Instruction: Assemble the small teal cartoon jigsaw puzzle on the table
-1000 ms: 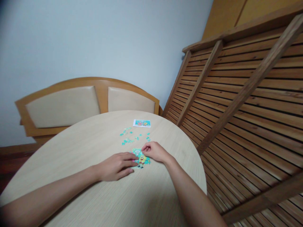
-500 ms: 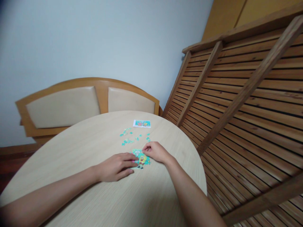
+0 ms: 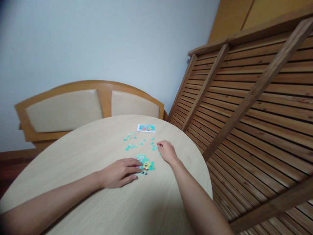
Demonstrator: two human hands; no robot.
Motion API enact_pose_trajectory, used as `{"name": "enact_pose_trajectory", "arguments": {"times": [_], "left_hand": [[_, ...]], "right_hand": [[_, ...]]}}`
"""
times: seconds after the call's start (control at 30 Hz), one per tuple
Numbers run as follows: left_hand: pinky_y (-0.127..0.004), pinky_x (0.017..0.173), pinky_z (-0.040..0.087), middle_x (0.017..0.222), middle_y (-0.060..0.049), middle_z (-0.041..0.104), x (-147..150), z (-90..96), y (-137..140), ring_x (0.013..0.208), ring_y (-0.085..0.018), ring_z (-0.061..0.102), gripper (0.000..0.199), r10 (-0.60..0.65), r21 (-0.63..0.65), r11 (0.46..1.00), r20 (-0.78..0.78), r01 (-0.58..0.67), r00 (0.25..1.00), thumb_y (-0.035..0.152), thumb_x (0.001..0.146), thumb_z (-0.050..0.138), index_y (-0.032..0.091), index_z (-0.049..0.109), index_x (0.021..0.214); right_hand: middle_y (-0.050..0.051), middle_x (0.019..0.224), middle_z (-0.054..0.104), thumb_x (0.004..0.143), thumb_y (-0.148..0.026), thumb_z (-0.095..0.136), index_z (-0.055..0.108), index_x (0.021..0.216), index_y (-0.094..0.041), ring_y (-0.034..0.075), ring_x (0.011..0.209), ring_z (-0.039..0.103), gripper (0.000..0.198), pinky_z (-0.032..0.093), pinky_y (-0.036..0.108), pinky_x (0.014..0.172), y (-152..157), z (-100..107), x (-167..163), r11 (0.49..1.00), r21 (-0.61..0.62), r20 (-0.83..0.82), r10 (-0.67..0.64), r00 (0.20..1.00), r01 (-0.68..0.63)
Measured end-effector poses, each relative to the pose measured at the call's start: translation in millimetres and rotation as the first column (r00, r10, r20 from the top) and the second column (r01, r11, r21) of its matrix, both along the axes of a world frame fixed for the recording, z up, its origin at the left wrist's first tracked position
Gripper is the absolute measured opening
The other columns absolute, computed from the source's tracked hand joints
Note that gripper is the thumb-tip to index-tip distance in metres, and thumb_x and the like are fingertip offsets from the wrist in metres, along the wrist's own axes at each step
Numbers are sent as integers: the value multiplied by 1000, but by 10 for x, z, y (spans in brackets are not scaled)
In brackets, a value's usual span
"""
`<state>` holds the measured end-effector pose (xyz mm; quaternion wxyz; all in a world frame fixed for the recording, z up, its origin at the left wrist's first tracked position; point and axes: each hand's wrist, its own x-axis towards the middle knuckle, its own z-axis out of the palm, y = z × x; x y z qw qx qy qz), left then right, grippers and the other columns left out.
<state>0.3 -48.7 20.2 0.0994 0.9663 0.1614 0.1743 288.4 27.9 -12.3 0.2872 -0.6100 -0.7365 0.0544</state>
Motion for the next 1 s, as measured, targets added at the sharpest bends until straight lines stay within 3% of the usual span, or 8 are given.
{"name": "enact_pose_trajectory", "arguments": {"times": [0.2, 0.4, 0.6, 0.77, 1.0], "left_hand": [[-40, 107, 46, 132, -9, 62, -2, -1, -1, 121, -25, 58, 33, 5, 6, 1000, 5, -5, 1000, 33, 101, 48, 24, 62, 129], [-40, 106, 46, 132, -9, 61, -2, 1, -5, 121, -25, 58, 33, 9, 2, 1000, -2, -9, 1000, 33, 101, 48, 24, 61, 130], [-39, 106, 45, 133, -9, 61, -5, -12, 5, 121, -24, 58, 34, 1, -3, 1000, -3, -1, 1000, 32, 101, 48, 25, 60, 131], [-38, 106, 45, 133, -8, 61, -6, -19, 9, 121, -24, 58, 34, 3, -2, 1000, -4, -3, 1000, 32, 101, 47, 25, 60, 132], [-38, 106, 45, 133, -9, 61, -6, -19, 9, 120, -25, 58, 33, -3, -7, 1000, 10, 3, 1000, 32, 100, 49, 25, 60, 131]], "right_hand": [[9, 124, 66, 96, -43, 52, 69, 120, -25, 26, 115, 55, 35, 40, 41, 98, -46, 15, -220, 998, 7, 98, 62, 993, -63], [7, 128, 63, 90, -49, 61, 70, 115, -30, 27, 119, 53, 32, 35, 47, 100, -147, 64, -272, 984, -8, 108, 179, 978, -179], [4, 117, 69, 87, -41, 69, 72, 102, -28, 24, 113, 57, 20, 34, 44, 100, -234, 105, -342, 966, 10, 57, 259, 964, -260], [5, 115, 69, 87, -39, 69, 72, 104, -26, 24, 111, 57, 22, 35, 43, 98, -234, 77, -399, 972, 21, 35, 233, 972, -234], [4, 118, 67, 90, -20, 60, 75, 106, -31, 24, 114, 55, 25, 34, 44, 101, -245, 100, -369, 949, -31, 28, 315, 949, -315]]}}
